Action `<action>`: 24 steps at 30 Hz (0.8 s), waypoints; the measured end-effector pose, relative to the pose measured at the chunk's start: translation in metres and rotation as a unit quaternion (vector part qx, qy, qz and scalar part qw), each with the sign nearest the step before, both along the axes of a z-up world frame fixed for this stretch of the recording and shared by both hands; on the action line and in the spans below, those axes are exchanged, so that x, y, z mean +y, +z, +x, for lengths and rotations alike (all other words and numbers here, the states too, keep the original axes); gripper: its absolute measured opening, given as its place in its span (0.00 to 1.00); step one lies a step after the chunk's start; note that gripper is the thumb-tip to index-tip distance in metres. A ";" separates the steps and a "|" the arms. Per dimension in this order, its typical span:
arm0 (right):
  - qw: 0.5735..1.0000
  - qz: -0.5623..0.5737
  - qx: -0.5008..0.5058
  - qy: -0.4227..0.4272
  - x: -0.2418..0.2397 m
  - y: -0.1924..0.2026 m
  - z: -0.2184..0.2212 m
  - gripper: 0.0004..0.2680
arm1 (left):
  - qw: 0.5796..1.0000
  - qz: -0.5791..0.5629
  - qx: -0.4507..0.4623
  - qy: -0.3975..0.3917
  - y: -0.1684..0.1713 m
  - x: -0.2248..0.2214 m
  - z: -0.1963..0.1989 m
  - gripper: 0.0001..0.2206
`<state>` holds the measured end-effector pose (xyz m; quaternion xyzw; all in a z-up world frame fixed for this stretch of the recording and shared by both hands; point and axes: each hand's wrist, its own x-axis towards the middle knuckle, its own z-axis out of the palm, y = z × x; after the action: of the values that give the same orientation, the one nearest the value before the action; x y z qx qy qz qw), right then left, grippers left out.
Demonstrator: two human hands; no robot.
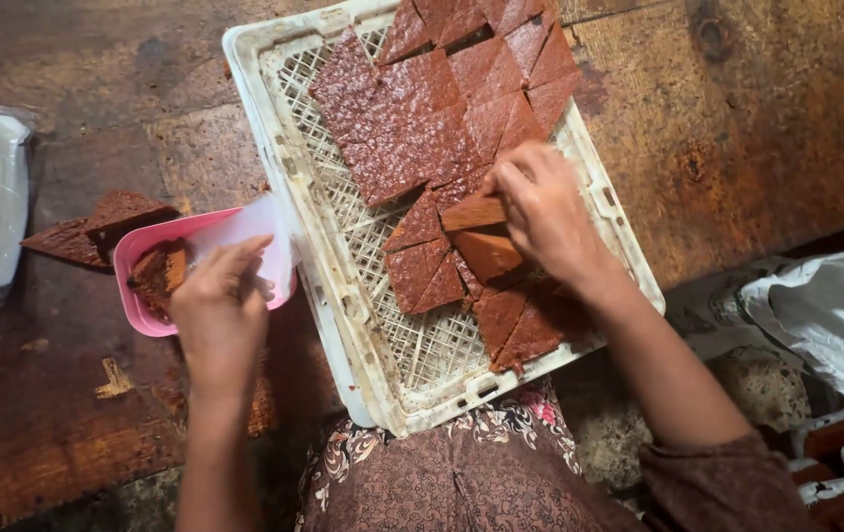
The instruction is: Packing and sorting pre-cut food pieces from a large tray into a smaller plastic container using paper separators.
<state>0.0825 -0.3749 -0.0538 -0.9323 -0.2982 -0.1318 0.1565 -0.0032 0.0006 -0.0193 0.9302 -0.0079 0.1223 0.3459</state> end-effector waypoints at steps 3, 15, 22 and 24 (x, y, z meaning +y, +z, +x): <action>0.993 -0.009 -0.109 -0.034 -0.002 0.024 -0.010 0.09 | 0.990 0.017 0.125 0.069 -0.005 -0.002 -0.003 0.15; 0.548 0.668 0.491 0.112 0.071 0.092 -0.099 0.14 | 0.995 -0.039 -0.010 -0.096 0.038 -0.080 -0.002 0.24; 0.898 0.380 0.212 -0.069 0.104 0.067 -0.099 0.14 | 0.980 -0.011 -0.121 -0.158 0.047 -0.123 -0.019 0.22; 0.917 0.347 0.170 -0.098 0.105 0.074 -0.086 0.15 | 0.969 -0.027 -0.166 -0.181 0.050 -0.131 -0.031 0.16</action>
<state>-0.0033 -0.2695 0.0203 -0.8522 -0.1096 -0.0808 0.5052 -0.0342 -0.1305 0.0304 0.8702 -0.2299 0.2110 0.3813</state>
